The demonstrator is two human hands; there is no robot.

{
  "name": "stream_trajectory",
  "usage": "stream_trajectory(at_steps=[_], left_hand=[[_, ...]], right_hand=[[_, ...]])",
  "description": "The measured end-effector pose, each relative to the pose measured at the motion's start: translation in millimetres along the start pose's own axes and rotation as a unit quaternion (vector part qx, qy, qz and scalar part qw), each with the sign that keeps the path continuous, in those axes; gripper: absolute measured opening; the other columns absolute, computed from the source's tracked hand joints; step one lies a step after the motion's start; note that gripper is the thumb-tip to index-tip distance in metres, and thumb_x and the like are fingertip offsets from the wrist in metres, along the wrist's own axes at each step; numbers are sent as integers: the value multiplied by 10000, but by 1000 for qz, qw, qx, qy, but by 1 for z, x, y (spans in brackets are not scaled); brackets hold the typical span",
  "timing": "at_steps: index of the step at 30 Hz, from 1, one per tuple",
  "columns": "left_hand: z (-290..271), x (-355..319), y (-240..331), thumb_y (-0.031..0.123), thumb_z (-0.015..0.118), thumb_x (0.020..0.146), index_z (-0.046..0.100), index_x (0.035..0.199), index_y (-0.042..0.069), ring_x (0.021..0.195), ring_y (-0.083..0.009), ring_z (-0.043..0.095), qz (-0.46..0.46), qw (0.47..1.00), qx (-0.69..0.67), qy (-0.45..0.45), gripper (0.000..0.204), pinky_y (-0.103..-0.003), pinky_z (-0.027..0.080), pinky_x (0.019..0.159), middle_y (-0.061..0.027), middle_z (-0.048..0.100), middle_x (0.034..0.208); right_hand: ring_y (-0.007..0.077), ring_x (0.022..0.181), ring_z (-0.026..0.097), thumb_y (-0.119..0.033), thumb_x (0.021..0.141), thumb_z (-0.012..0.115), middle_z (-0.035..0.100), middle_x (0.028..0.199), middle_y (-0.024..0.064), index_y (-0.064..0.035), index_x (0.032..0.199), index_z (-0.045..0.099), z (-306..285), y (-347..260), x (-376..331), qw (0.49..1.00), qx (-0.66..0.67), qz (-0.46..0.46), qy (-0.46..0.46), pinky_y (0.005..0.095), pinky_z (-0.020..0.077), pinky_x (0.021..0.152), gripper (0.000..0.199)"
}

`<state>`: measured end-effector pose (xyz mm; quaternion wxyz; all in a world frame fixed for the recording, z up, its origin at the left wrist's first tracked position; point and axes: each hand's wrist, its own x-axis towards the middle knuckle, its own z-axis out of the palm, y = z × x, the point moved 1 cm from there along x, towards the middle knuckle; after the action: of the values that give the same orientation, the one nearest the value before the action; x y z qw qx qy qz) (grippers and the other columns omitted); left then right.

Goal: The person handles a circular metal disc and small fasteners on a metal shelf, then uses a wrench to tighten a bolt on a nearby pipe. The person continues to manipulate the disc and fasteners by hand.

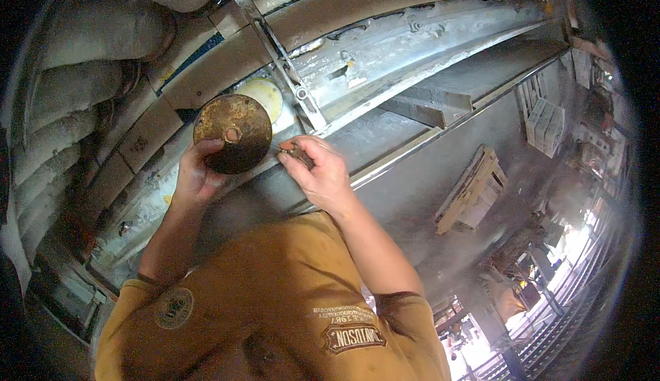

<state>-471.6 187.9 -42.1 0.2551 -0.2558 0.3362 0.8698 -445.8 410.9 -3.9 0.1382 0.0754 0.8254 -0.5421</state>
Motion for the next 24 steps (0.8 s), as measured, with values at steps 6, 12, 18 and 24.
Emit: stream_trajectory(at_steps=[6, 12, 18, 24], left_hand=[[14, -4, -12, -15, 518, 798, 476, 1237, 32, 1117, -284, 551, -12, 999, -37, -29, 443, -408, 465, 968, -130, 538, 1196], [12, -5, -15, -73, 544, 767, 489, 1156, 23, 1146, -245, 529, 12, 997, 70, -17, 404, -382, 473, 957, -112, 473, 1241], [10, -8, -19, -86, 581, 738, 531, 1079, 66, 1106, -264, 542, 174, 950, 252, -69, 376, -363, 478, 936, -116, 475, 1185], [9, -8, -15, -67, 575, 750, 507, 1094, 46, 1061, -224, 550, 205, 866, 451, -59, 368, -339, 462, 902, -109, 474, 1148]], right_hand=[[227, 777, 641, -121, 819, 697, 651, 877, 126, -18, 969, 662, -2, 1, -2, 999, -33, 14, -23, 309, 500, 703, 186], [235, 785, 647, -124, 825, 690, 653, 875, 136, -9, 966, 660, -4, -3, -3, 1000, -28, 5, 5, 318, 504, 702, 185], [297, 833, 645, -79, 787, 679, 650, 921, 138, -12, 949, 637, -3, -2, 1, 990, -109, -87, -9, 350, 515, 738, 180], [302, 902, 649, -49, 745, 678, 662, 964, 132, -30, 965, 649, 0, -5, 0, 977, -174, -120, -22, 362, 521, 795, 223]])
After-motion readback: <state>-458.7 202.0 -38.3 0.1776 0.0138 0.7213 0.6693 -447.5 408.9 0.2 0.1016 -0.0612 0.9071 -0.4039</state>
